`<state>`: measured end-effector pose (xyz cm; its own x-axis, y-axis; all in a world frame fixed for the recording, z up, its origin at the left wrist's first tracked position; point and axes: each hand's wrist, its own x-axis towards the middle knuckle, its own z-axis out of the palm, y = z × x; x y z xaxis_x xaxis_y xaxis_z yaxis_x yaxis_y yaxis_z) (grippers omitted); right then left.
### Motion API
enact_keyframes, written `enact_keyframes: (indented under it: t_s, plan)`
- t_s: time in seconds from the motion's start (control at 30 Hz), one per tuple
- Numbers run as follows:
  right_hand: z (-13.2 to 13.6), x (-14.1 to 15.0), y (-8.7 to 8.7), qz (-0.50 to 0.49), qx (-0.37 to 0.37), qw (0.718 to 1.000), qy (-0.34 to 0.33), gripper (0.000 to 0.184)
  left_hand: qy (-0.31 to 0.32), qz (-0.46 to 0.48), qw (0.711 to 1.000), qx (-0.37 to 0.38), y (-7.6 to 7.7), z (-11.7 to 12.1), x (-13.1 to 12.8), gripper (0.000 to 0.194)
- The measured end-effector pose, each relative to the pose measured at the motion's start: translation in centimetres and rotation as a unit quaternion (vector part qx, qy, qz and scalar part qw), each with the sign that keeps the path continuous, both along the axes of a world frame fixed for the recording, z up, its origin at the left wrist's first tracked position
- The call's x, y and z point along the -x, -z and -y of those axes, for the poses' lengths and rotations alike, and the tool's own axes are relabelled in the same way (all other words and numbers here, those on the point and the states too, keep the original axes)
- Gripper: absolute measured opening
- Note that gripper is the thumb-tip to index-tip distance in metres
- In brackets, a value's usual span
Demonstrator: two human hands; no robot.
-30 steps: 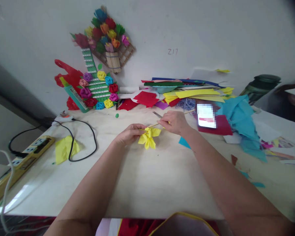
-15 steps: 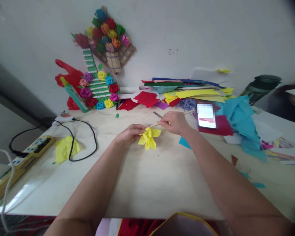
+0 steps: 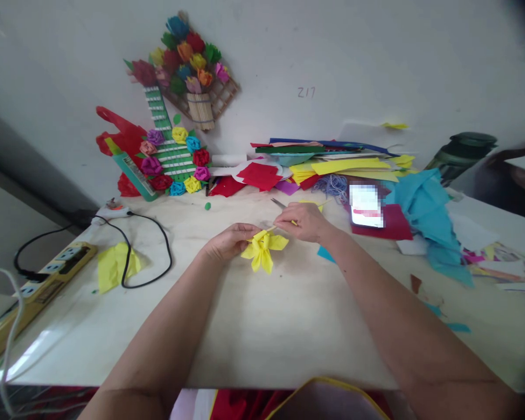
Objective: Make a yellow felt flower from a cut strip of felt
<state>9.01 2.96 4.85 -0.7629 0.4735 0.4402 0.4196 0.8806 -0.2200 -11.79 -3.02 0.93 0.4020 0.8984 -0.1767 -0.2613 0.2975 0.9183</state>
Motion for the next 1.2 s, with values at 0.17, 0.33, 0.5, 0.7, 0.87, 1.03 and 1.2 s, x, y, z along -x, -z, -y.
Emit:
enact_keyframes:
  t_s: [0.17,0.33,0.5,0.7,0.87,1.03,1.2]
  plan:
    - [0.5,0.4,-0.3,0.028,0.076,0.996,-0.047,0.030,-0.016,-0.008,1.000,0.010,0.4,-0.2,0.2,0.022]
    - [0.7,0.6,-0.7,0.056,0.135,0.984,-0.100,0.036,-0.018,-0.009,1.000,0.020,0.7,-0.3,0.4,0.024]
    - [0.9,0.8,-0.6,0.036,0.179,0.974,-0.134,0.037,0.000,0.002,1.000,0.026,0.6,-0.2,0.3,0.029]
    - [0.7,1.1,0.3,-0.005,0.238,0.964,-0.119,0.036,-0.025,0.056,0.997,0.051,0.1,-0.5,0.0,0.024]
    - [0.6,1.0,0.3,-0.012,0.253,0.963,-0.088,0.037,-0.052,0.072,0.994,0.070,-0.3,-0.6,-0.2,0.034]
    - [0.8,0.9,0.1,0.002,0.250,0.967,-0.055,0.038,-0.068,0.012,0.998,0.015,-0.4,-0.3,-0.6,0.040]
    - [0.6,1.1,0.7,-0.004,0.237,0.971,-0.043,0.035,-0.092,-0.064,0.993,-0.034,-0.6,-0.2,-0.8,0.028]
